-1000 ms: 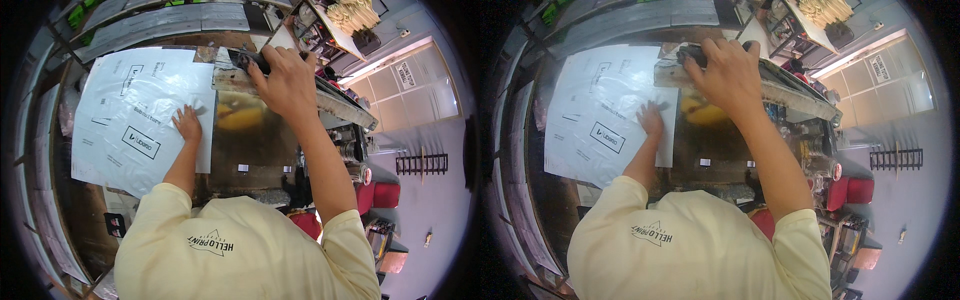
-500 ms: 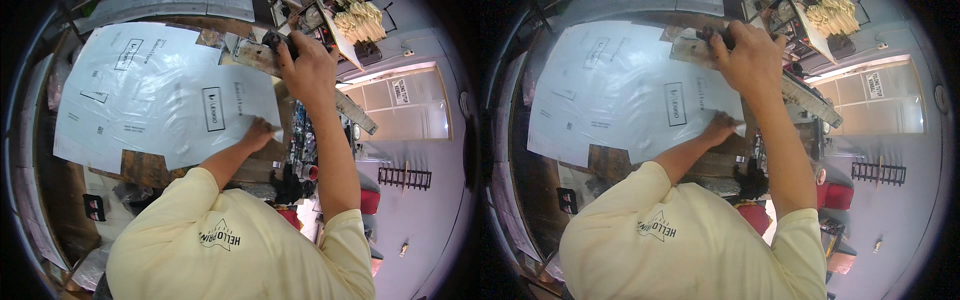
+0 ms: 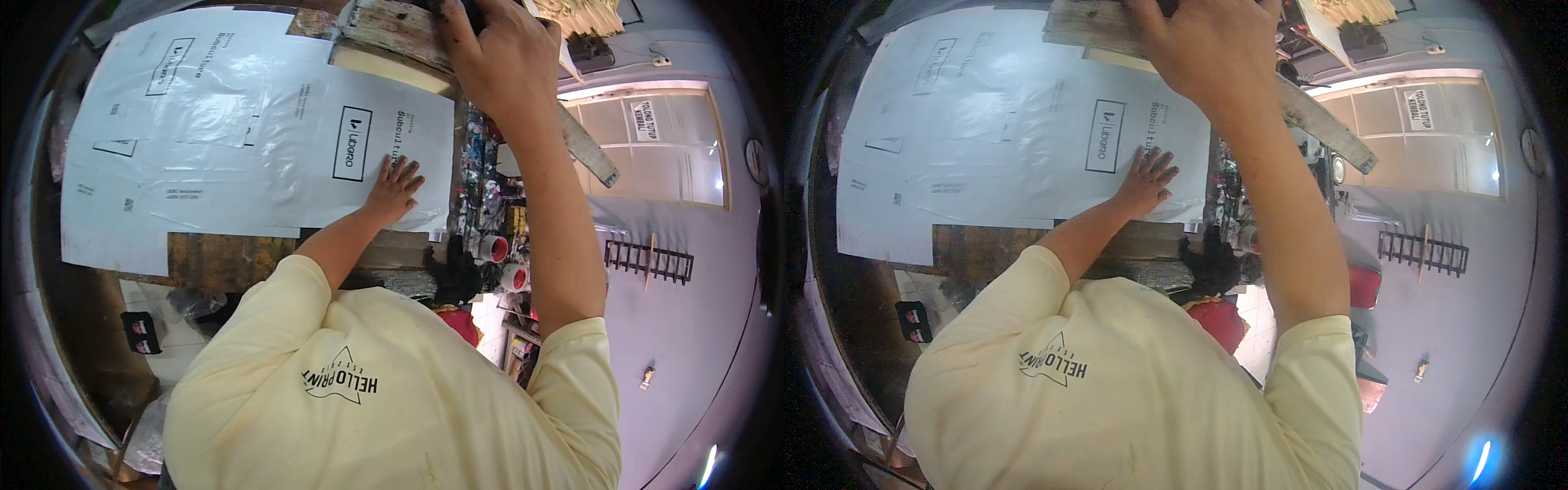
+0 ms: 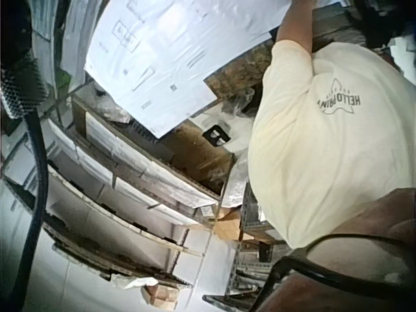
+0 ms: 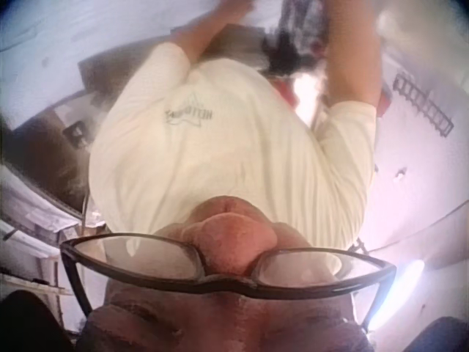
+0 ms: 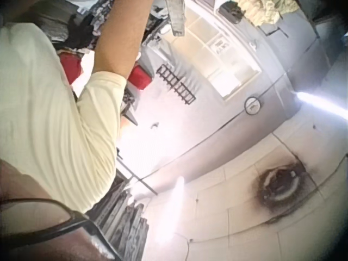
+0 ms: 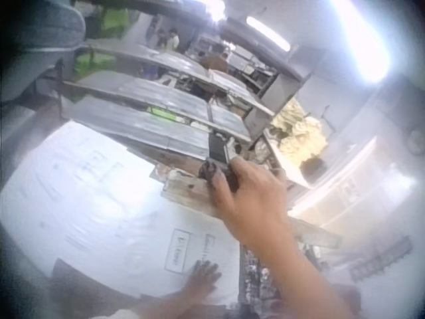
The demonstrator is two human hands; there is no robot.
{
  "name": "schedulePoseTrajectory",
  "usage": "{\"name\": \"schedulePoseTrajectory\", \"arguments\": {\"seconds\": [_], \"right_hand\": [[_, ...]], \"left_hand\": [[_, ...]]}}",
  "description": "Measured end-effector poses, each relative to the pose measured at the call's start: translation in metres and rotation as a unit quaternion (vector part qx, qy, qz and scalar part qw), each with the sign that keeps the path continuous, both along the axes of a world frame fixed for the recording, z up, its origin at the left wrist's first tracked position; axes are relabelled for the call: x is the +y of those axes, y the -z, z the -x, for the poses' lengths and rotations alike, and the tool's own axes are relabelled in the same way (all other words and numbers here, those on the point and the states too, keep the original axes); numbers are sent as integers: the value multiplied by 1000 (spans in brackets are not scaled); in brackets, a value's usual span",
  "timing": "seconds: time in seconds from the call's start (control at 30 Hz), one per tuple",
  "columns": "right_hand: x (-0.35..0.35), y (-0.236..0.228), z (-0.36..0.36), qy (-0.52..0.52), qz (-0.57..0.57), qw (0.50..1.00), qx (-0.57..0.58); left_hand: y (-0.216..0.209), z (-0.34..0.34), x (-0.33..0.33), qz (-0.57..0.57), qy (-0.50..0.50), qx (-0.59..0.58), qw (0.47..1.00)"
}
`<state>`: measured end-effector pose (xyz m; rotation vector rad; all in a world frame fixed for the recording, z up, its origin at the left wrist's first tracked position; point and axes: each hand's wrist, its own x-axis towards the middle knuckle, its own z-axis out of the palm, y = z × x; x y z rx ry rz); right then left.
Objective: The person aligns a plastic sheet on a printing table, adjusts a screen printing frame, and applies ink using a squeegee.
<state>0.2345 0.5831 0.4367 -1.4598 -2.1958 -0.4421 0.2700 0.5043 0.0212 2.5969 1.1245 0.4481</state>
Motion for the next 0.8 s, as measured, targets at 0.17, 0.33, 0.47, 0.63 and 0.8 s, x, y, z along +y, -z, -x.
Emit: {"name": "schedulePoseTrajectory", "arguments": {"seconds": [0.17,0.33,0.47,0.63,0.8], "right_hand": [[1,1,-4,4,7,1000,-10],[2,-4,-3,5,15,1000,-15],[7,10,-18,-7,-39,998,-39],[4,8,-10,-10,-40,999,-32],[9,11,-15,-45,-92,995,6]], "left_hand": [[-24,-27,9,18,-22,43,999],[-26,-43,-2,-21,0,-49,999],[-35,-7,-2,-7,-122,-172,978],[-52,130,44,4,-404,-203,892],[-75,191,86,181,-588,-46,787]]}}
